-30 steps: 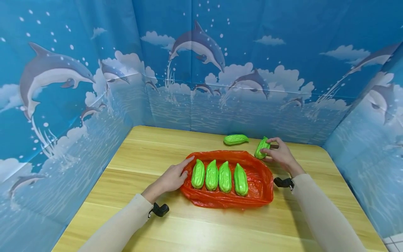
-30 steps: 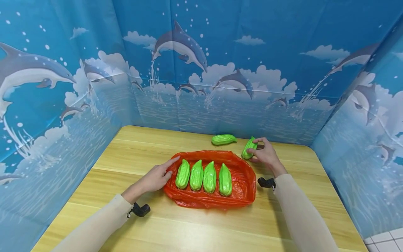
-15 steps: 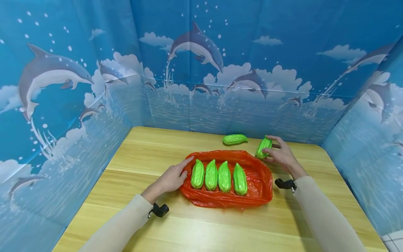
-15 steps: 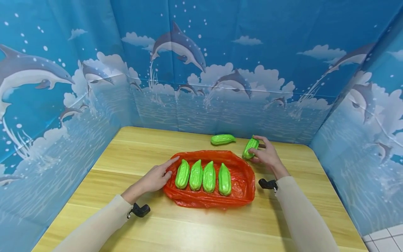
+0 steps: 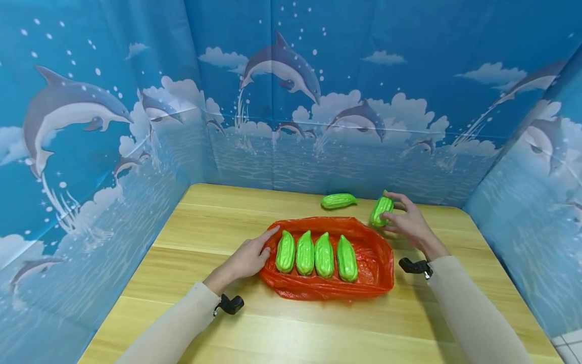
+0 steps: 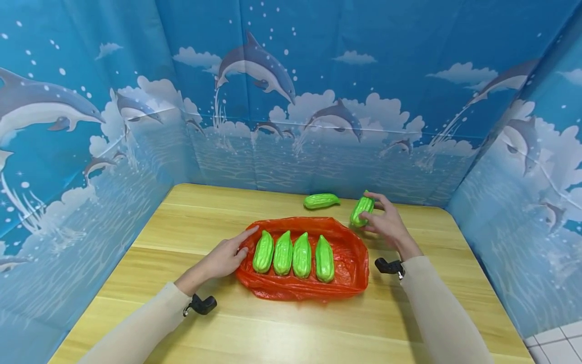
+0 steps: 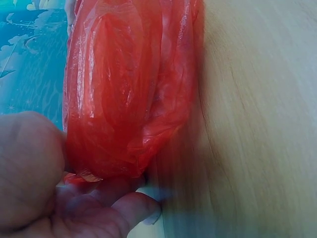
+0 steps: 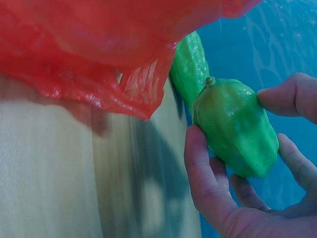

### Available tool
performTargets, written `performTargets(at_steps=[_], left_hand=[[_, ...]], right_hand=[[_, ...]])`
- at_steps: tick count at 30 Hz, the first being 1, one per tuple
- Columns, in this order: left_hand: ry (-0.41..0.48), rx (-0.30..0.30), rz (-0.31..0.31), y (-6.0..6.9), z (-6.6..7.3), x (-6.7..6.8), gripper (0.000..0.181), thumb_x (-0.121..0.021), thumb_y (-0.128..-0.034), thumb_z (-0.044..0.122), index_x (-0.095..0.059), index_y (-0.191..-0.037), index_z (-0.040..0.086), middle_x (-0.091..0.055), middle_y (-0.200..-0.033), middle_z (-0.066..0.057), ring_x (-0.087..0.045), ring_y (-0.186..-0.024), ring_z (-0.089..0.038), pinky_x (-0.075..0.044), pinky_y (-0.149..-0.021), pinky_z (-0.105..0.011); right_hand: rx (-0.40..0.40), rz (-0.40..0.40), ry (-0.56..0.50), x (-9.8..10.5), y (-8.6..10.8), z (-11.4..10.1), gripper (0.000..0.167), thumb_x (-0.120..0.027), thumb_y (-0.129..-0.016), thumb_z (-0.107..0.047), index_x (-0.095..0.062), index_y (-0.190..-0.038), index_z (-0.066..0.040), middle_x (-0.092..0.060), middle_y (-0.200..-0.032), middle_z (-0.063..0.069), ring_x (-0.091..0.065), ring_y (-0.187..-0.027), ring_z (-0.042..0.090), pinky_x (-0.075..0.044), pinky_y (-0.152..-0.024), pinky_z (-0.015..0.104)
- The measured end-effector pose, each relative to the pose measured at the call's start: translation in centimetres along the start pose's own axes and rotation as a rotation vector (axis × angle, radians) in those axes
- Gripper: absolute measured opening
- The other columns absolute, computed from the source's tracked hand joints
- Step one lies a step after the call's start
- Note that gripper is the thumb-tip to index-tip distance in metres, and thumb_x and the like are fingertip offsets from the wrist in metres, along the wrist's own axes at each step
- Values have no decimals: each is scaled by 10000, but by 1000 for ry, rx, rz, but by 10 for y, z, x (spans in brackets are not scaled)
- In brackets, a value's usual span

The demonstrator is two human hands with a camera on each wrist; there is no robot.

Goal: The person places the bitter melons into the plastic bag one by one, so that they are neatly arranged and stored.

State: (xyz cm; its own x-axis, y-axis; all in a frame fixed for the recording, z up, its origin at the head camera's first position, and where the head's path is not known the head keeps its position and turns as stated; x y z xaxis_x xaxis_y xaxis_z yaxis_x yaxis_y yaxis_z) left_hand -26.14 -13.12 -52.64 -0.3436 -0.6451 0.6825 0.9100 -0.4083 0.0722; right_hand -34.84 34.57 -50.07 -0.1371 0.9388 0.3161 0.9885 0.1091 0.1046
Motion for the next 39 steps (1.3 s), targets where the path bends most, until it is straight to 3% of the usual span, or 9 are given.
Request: performTargets(at_steps=[8,19,24,39], left_hand=[[-7,-6,1,0,1,0,697,-515,-1218,106,-305,-1871,230,-461,-649,27,-437,-509,-121,-446,-560,-264],[-6,-5,-5,-1,0,0,701,-516,-1218,103,-300,-1873,226,-454,-647,24,-435,-508,-122,-443,-558,-261],[-29,-10,1,-1,0,1,698,-517,-1216,102,-305,-1871,218,-440,-635,33,-426,-508,-121,-435,-558,-262],[-34,-16,6,-1,0,0,707,-527,-1209,91,-310,-1869,219,-458,-667,23,-425,-518,-124,-434,-569,-263]], right_hand=[[11,-12,-23,-3,3,-12,840,-682,-1166,-124,-241,-1875,-205,-136,-1872,342,-691,-1268,220,-674,-1107,474],[54,-5,-10,-10,11,-28,805,-719,-1165,-181,-300,-1852,-216,-202,-1858,316,-742,-1178,139,-700,-1049,501],[78,0,-1,-14,15,-36,799,-734,-1160,-186,-322,-1843,-220,-234,-1845,317,-776,-1127,126,-716,-1011,467],[120,26,27,-26,28,-54,828,-780,-1139,-235,-344,-1842,-241,-344,-1785,307,-739,-1169,64,-729,-903,352]])
Point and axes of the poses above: each hand's wrist, its own y-axis away from the middle knuckle, its own x-axis out of the back of the hand, z = x × y, the point moved 2 cm from there along -y, towards the middle knuckle
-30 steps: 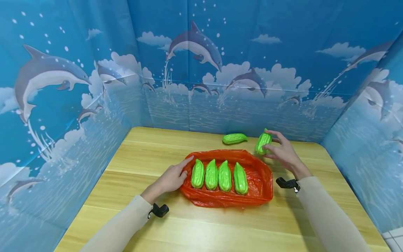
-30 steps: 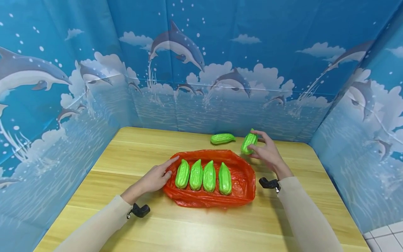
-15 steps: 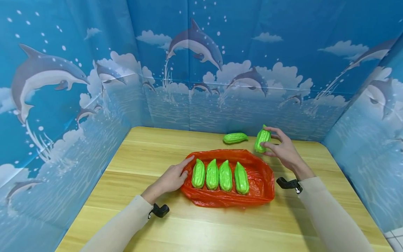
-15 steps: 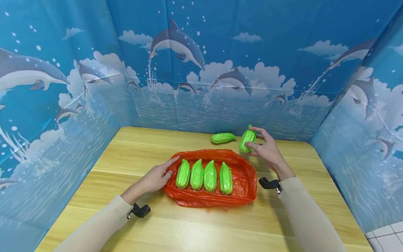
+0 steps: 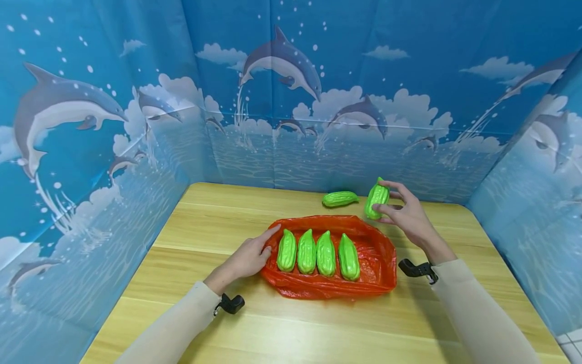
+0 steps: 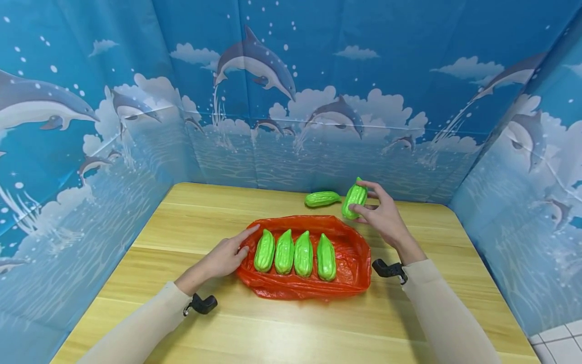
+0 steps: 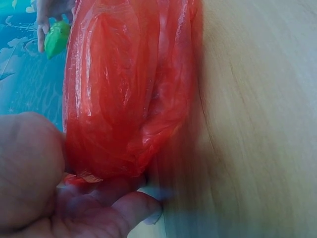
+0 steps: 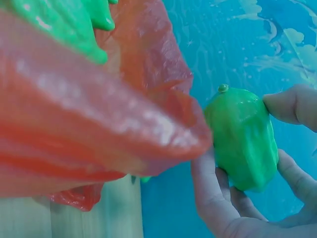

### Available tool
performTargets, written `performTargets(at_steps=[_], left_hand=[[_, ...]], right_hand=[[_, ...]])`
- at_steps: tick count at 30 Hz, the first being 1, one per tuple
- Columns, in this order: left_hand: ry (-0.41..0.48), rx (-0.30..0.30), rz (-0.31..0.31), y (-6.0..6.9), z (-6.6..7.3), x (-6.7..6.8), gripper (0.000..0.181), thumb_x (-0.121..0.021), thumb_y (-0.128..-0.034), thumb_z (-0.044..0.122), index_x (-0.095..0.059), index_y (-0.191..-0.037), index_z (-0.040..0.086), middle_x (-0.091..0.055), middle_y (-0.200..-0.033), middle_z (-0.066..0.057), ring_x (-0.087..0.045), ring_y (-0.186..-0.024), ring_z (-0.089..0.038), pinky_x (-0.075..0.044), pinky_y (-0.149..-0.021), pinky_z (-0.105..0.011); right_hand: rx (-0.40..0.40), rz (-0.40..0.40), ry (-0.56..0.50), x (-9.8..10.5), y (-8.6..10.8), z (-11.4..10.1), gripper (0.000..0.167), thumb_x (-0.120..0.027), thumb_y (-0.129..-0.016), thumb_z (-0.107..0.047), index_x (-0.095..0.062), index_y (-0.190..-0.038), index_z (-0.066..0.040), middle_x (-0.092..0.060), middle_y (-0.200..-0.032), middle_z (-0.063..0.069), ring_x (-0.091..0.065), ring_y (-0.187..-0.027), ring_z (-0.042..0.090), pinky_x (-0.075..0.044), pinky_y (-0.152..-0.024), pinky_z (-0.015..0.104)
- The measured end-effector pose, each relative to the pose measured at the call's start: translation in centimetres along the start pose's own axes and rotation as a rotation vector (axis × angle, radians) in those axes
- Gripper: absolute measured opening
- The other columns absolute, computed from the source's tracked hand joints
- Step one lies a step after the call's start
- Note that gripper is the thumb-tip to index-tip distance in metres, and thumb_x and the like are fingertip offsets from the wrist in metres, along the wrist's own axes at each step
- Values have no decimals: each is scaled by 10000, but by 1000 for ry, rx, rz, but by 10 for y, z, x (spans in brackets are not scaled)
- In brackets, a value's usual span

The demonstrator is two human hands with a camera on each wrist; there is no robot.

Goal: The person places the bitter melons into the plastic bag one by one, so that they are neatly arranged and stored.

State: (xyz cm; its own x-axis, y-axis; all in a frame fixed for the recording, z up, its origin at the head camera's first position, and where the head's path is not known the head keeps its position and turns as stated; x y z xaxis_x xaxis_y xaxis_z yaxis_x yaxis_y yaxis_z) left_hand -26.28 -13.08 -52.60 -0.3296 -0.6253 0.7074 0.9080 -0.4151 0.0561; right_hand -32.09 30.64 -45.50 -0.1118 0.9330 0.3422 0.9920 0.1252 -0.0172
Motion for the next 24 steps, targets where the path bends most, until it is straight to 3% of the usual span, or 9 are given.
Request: performTargets(at_steps=[11,17,24], left_hand=[[-6,1,-3,0,-2,0,693,-514,-1218,105,-306,-1870,211,-439,-640,37,-429,-514,-119,-434,-560,-260],[-5,-8,7,0,-1,0,696,-514,-1213,94,-311,-1869,211,-426,-621,46,-417,-499,-124,-421,-548,-264],[-6,-8,6,1,1,0,701,-516,-1212,91,-308,-1870,214,-422,-623,48,-412,-501,-124,-415,-549,-260]], right_hand=[[47,-16,28,-8,11,-17,826,-798,-1131,-255,-365,-1834,-264,-359,-1792,310,-768,-1145,36,-732,-897,359],[54,-32,44,-14,17,-24,824,-798,-1132,-263,-369,-1834,-276,-366,-1795,301,-786,-1149,71,-732,-959,466],[50,-51,87,-24,23,-34,832,-797,-1133,-294,-360,-1841,-302,-371,-1816,284,-796,-1276,285,-729,-972,444]])
Point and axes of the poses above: each hand's wrist, its own y-axis away from the middle knuckle, its own x-axis out of the back of the hand, z = x × y, the point moved 2 cm from there along -y, towards the middle knuckle
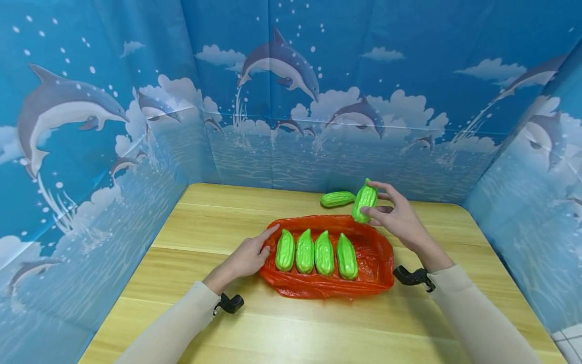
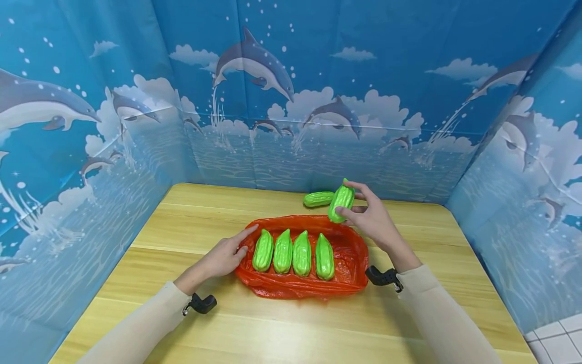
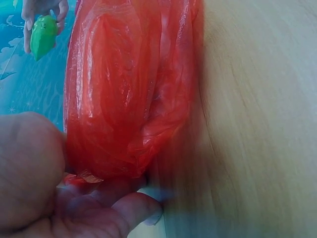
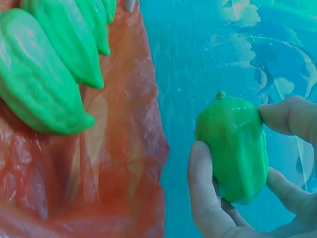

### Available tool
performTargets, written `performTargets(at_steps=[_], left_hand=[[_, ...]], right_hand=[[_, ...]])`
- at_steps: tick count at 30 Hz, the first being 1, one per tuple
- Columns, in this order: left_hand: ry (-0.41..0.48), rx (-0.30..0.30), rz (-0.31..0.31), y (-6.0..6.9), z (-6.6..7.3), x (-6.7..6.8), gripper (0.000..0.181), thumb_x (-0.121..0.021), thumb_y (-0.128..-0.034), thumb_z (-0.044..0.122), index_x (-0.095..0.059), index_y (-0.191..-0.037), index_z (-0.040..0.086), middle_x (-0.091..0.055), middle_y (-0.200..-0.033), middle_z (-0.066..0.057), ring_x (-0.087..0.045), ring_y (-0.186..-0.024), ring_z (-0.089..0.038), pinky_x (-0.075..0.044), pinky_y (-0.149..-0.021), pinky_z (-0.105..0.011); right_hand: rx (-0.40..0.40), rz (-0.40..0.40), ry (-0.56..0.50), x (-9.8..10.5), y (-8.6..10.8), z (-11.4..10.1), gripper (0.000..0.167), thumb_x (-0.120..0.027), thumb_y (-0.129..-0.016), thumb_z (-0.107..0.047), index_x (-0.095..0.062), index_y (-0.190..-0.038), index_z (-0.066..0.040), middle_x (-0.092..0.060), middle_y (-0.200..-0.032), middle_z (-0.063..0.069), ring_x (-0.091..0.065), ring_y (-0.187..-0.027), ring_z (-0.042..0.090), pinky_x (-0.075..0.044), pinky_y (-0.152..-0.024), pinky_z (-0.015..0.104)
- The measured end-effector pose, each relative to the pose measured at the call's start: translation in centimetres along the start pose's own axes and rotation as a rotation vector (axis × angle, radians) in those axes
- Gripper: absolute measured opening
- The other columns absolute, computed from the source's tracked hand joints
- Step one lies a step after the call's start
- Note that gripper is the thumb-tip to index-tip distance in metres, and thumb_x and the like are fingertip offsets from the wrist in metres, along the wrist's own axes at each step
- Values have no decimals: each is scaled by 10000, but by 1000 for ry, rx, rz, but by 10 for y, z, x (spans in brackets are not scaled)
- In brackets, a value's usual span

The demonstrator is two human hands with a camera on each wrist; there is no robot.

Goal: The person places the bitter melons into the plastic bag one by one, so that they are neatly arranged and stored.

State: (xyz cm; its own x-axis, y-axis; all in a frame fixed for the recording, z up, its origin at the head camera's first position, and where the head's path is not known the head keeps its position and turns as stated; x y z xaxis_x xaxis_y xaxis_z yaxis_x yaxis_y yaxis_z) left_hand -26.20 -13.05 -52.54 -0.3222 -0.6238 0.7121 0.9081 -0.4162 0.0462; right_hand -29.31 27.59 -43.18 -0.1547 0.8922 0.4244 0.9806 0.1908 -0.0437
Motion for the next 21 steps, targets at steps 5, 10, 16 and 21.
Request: performTargets(at_steps=[5,10,16,21], left_hand=[[0,-5,6,0,1,0,696,-515,-1209,84,-317,-1866,202,-421,-630,47,-411,-502,-121,-412,-546,-260],[8,-3,7,-1,0,-1,696,-518,-1211,86,-318,-1867,210,-419,-628,47,-416,-500,-125,-418,-544,-265],[0,-8,11,-1,0,-2,697,-522,-1207,83,-322,-1865,196,-426,-626,43,-422,-503,-122,-419,-547,-259],[-9,-9,19,-2,-2,-2,696,-528,-1204,88,-333,-1862,206,-423,-622,42,-431,-501,-125,-435,-548,-267]], right_hand=[[-5,-24,16,-8,2,-5,838,-800,-1132,-304,-356,-1843,-319,-341,-1843,278,-748,-1366,437,-726,-965,423],[-1,-50,-1,-16,4,-6,833,-801,-1132,-282,-363,-1839,-320,-342,-1835,281,-765,-1339,416,-721,-921,360],[5,-72,-7,-25,7,-10,820,-806,-1127,-264,-385,-1830,-289,-389,-1810,282,-765,-1335,424,-727,-915,377],[17,-84,5,-33,8,-12,821,-821,-1116,-266,-401,-1822,-284,-422,-1799,275,-750,-1352,457,-728,-908,374]])
Point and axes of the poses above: each hand's wrist, its own y-axis away from the middle knuckle, its own x-axis out of the back of the hand, z = x × y, the point moved 2 cm from there along -y, towards the middle knuckle
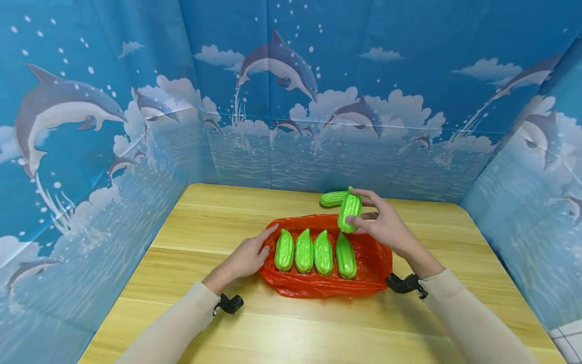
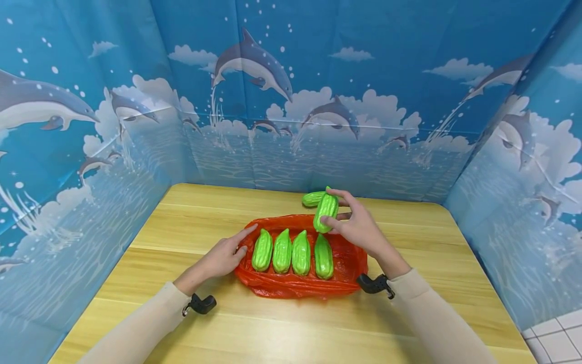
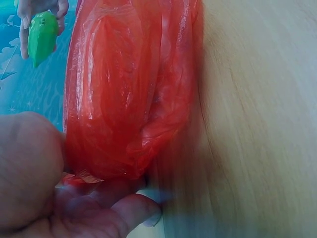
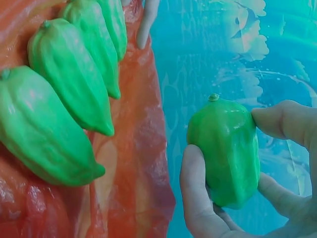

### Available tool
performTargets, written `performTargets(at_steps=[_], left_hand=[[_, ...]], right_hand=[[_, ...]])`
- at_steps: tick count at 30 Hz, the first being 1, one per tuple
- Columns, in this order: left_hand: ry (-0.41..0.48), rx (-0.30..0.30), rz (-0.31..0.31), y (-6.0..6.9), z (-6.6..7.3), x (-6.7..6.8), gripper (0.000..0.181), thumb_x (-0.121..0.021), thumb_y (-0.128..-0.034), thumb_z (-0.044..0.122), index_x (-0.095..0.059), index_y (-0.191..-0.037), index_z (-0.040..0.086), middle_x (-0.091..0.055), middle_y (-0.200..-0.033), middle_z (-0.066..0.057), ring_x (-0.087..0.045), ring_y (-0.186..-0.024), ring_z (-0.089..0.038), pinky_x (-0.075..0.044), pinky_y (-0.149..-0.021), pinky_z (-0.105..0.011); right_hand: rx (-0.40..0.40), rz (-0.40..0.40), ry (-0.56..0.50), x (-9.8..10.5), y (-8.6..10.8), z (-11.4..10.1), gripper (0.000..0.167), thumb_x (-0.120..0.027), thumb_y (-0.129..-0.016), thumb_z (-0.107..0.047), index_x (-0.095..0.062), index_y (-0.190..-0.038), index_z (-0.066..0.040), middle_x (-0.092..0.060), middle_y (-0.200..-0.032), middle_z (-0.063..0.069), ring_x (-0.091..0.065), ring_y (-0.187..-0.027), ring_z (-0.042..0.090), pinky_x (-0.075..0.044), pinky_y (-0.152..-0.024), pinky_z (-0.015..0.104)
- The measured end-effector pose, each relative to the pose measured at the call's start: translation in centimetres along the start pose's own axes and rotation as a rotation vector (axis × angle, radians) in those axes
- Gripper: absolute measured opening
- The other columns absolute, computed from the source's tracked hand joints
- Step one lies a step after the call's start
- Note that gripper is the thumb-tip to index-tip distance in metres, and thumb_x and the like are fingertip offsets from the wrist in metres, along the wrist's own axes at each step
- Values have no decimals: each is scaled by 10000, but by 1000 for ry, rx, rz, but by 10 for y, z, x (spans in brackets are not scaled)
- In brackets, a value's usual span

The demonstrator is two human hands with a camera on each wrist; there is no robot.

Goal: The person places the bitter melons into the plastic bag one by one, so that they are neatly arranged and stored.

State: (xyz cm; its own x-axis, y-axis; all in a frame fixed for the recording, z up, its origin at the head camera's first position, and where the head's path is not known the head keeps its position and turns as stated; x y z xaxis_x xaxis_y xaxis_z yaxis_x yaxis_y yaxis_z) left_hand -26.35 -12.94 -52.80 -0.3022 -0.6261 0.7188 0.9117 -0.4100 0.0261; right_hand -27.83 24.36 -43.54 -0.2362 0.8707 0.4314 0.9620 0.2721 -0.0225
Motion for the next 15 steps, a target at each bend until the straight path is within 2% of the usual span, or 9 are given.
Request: performTargets(at_steps=[15], left_hand=[[-12,-5,2,2,0,0,694,-525,-1205,95,-334,-1862,213,-423,-627,47,-436,-502,-115,-456,-556,-275]], right_hand=[[11,-34,15,-14,6,-3,804,-823,-1114,-254,-423,-1812,-258,-362,-1839,302,-758,-1360,487,-731,-873,375]])
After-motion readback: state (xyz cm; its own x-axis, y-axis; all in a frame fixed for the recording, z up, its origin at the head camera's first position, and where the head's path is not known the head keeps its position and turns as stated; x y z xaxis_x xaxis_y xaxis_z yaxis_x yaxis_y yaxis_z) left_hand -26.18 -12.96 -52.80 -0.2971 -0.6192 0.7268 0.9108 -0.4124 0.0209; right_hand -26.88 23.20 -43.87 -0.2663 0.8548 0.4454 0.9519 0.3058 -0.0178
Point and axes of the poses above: each hand's wrist, its own y-axis away from the middle knuckle, its own x-axis out of the back of the hand, z = x × y, the point moved 2 cm from there along -y, towards the middle knuckle
